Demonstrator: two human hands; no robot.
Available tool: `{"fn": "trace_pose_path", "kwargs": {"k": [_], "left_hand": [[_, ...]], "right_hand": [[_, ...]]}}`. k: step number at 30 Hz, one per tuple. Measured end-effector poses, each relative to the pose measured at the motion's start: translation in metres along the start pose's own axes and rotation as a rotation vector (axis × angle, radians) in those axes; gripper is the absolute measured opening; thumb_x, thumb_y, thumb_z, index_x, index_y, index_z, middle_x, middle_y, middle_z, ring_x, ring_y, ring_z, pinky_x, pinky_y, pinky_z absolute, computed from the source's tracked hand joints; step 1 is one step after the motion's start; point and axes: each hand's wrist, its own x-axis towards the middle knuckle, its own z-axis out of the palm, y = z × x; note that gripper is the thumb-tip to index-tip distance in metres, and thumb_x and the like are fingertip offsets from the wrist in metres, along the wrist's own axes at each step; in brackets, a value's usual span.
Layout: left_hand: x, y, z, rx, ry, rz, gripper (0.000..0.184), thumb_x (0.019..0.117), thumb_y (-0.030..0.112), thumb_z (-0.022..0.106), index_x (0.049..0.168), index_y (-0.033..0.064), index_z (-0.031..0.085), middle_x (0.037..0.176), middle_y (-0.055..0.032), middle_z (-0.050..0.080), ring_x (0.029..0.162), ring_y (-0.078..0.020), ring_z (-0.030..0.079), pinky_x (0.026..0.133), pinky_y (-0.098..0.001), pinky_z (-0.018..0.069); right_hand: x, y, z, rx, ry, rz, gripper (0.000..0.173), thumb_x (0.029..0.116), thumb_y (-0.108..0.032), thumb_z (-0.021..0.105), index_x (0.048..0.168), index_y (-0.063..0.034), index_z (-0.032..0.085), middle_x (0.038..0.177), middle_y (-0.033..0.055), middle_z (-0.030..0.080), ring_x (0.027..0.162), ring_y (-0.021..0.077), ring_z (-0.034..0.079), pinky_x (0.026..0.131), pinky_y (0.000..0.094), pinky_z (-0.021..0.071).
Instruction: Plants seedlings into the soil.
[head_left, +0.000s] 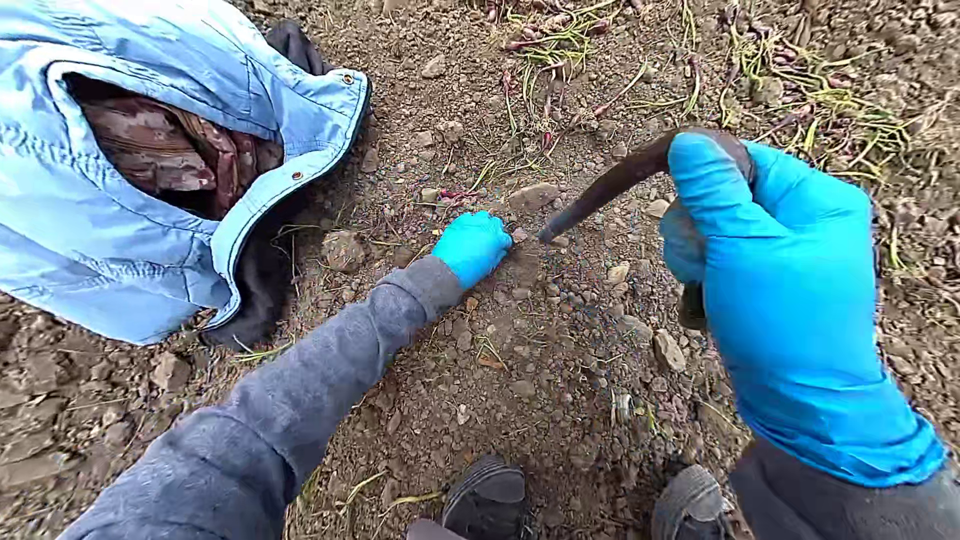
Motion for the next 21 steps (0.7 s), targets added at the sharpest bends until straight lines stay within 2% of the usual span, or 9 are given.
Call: {"fn": "trace_pose_path", "kwargs": {"k": [3,5,8,10,13,14,15,18,21], "left_hand": [[-0.001,-0.014,-0.038,-0.041,0.096,-0.247,0.024,0.1035,0.025,0.061,0.121,0.0181,0.076,0.120,-0.0131,0.072,0.117,-0.0348,0.066,0.098,-0.0573,0.0529],[0.013,-0.026,-0.057,0.081,-0.007,-0.425,0.025,0.0996,0.023,0.066,0.123,0.0148,0.072,0.117,-0.0174,0.072,0.114,-0.0415,0.068,0.090,-0.0655,0.0543],[0.022,-0.036,-0.057,0.113,-0.118,-0.448,0.024,0.0947,0.019,0.072,0.118,0.0126,0.071,0.111,-0.0200,0.073,0.105,-0.0465,0.070,0.082,-0.0722,0.0522],[0.012,-0.041,-0.061,-0.053,-0.013,-0.392,0.019,0.0963,0.021,0.071,0.115,0.0181,0.075,0.110,-0.0113,0.076,0.106,-0.0369,0.071,0.089,-0.0682,0.0531],[-0.005,-0.034,-0.061,-0.448,0.126,-0.363,0.013,0.0981,0.025,0.073,0.108,0.0204,0.079,0.104,-0.0006,0.077,0.098,-0.0154,0.073,0.094,-0.0478,0.0582],[-0.005,-0.028,-0.061,-0.548,0.130,-0.359,0.013,0.0988,0.023,0.071,0.108,0.0187,0.078,0.101,-0.0004,0.077,0.094,-0.0130,0.072,0.092,-0.0440,0.0584],[-0.001,-0.021,-0.062,-0.613,0.124,-0.340,0.013,0.0999,0.021,0.069,0.109,0.0162,0.076,0.100,-0.0019,0.076,0.092,-0.0133,0.072,0.090,-0.0427,0.0584],[0.019,0.008,-0.066,-0.607,0.075,-0.218,0.016,0.1039,0.020,0.063,0.114,0.0127,0.072,0.106,-0.0057,0.074,0.096,-0.0166,0.071,0.092,-0.0438,0.0574],[0.044,0.049,-0.044,-0.238,0.071,0.003,0.020,0.1044,0.020,0.060,0.115,0.0145,0.075,0.119,-0.0105,0.070,0.112,-0.0282,0.068,0.095,-0.0541,0.0563]], "right_hand": [[-0.014,0.048,0.011,-0.148,0.034,0.077,0.035,0.1057,-0.051,0.053,0.097,-0.0192,0.066,0.062,-0.0027,0.052,0.045,0.0120,0.047,0.041,0.0326,0.0407],[-0.011,0.082,0.029,-0.241,-0.098,0.245,0.045,0.1037,-0.058,0.052,0.104,-0.0165,0.070,0.067,0.0034,0.057,0.054,0.0186,0.054,0.049,0.0428,0.0441],[0.004,0.056,0.011,-0.257,-0.212,0.311,0.044,0.1038,-0.056,0.053,0.102,-0.0171,0.072,0.064,0.0011,0.053,0.050,0.0150,0.047,0.047,0.0364,0.0402],[0.017,0.022,-0.019,-0.193,-0.133,0.110,0.036,0.1038,-0.052,0.056,0.091,-0.0203,0.070,0.059,-0.0055,0.051,0.044,0.0078,0.044,0.041,0.0271,0.0383],[0.068,0.035,-0.049,0.145,0.027,-0.474,0.022,0.1044,-0.027,0.064,0.088,-0.0146,0.071,0.065,-0.0087,0.062,0.049,0.0028,0.058,0.038,0.0240,0.0501],[0.067,0.037,-0.044,0.156,0.080,-0.446,0.021,0.1056,-0.025,0.062,0.087,-0.0152,0.067,0.065,-0.0086,0.058,0.048,0.0034,0.055,0.039,0.0244,0.0474],[0.055,0.028,-0.034,0.035,0.097,-0.198,0.026,0.1066,-0.032,0.059,0.084,-0.0204,0.061,0.062,-0.0098,0.053,0.047,0.0045,0.050,0.042,0.0263,0.0448],[0.041,0.090,0.018,-0.198,-0.016,0.314,0.043,0.1030,-0.052,0.057,0.092,-0.0122,0.069,0.070,0.0028,0.057,0.060,0.0177,0.054,0.058,0.0436,0.0464],[0.027,0.106,0.010,-0.209,-0.142,0.404,0.045,0.1034,-0.056,0.054,0.101,-0.0134,0.070,0.066,0.0023,0.054,0.054,0.0166,0.050,0.052,0.0391,0.0443]]}}
